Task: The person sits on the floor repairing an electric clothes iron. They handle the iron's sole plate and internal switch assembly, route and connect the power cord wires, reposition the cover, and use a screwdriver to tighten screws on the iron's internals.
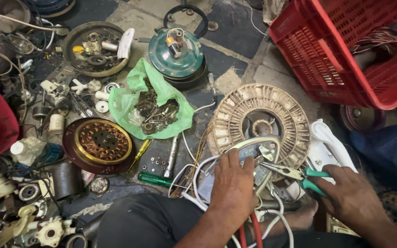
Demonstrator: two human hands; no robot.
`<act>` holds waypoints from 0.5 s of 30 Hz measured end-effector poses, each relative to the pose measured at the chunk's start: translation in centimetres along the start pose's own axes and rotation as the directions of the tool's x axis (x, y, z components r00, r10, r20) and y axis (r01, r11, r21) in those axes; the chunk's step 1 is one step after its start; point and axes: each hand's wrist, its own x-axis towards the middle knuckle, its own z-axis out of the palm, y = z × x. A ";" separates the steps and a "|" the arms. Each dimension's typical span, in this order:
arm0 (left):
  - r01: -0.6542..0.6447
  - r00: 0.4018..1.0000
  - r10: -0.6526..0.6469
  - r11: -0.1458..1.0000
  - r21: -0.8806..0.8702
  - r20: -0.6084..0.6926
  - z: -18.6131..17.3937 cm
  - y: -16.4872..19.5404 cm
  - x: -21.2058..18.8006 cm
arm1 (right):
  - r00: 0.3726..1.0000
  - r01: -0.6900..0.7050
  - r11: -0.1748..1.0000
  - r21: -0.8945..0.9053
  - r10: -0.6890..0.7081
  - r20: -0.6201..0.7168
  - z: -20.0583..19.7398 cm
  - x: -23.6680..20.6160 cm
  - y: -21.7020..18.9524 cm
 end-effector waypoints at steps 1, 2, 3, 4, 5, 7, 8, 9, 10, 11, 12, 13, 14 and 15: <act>0.010 1.000 -0.010 1.000 -0.007 0.002 0.0 0.0 0.0 | 1.000 -0.019 0.999 0.026 0.019 0.013 -0.1 0.0 -0.1; 0.018 1.000 -0.018 1.000 -0.015 0.002 0.1 -0.1 0.1 | 0.999 -0.038 0.998 0.047 0.037 0.024 -0.2 0.0 -0.2; 0.025 1.000 -0.025 1.000 -0.015 -0.004 0.2 -0.1 0.2 | 0.998 -0.058 0.996 0.069 0.056 0.037 -0.2 0.0 -0.3; 0.032 0.999 -0.033 0.999 -0.014 -0.007 0.3 -0.1 0.3 | 0.999 -0.045 0.996 0.081 0.043 0.021 -0.3 0.1 -0.3; 0.040 0.999 -0.040 0.999 -0.017 -0.009 0.4 0.0 0.4 | 1.000 -0.031 0.995 0.092 0.031 0.008 -0.4 0.1 -0.3; 0.034 0.999 -0.034 0.999 -0.012 -0.026 0.6 0.1 0.4 | 1.000 -0.005 0.997 0.072 0.006 -0.013 -0.4 0.4 -0.4; 0.029 0.999 -0.030 1.000 -0.007 -0.034 0.7 0.1 0.5 | 1.000 0.006 0.999 0.041 -0.005 -0.021 -0.4 0.5 -0.4; 0.024 0.999 -0.024 1.000 -0.004 -0.038 0.7 0.2 0.5 | 0.999 0.017 1.000 0.007 -0.017 -0.027 -0.4 0.5 -0.5; 0.019 0.999 -0.019 1.000 0.002 -0.042 0.7 0.1 0.4 | 1.000 -0.027 0.999 0.019 0.027 0.013 -0.5 0.5 -0.5; 0.014 0.999 -0.014 1.000 0.008 -0.046 0.7 0.1 0.4 | 0.996 -0.072 0.997 0.028 0.071 0.050 -0.4 0.5 -0.7; 0.021 0.999 -0.021 1.000 0.002 -0.047 0.7 0.0 0.5 | 0.990 -0.118 0.992 0.034 0.115 0.086 -0.5 0.4 -0.8; 0.029 0.999 -0.029 1.000 -0.005 -0.045 0.6 0.0 0.5 | 0.991 -0.117 0.992 0.040 0.113 0.076 -0.6 0.2 -0.9; 0.036 0.998 -0.036 0.999 -0.011 -0.044 0.5 0.0 0.5 | 0.991 -0.116 0.992 0.045 0.113 0.065 -0.6 0.1 -1.0; 0.037 0.998 -0.037 0.999 -0.013 -0.041 0.5 0.0 0.5 | 0.992 -0.115 0.992 0.048 0.112 0.054 -0.7 0.0 -1.0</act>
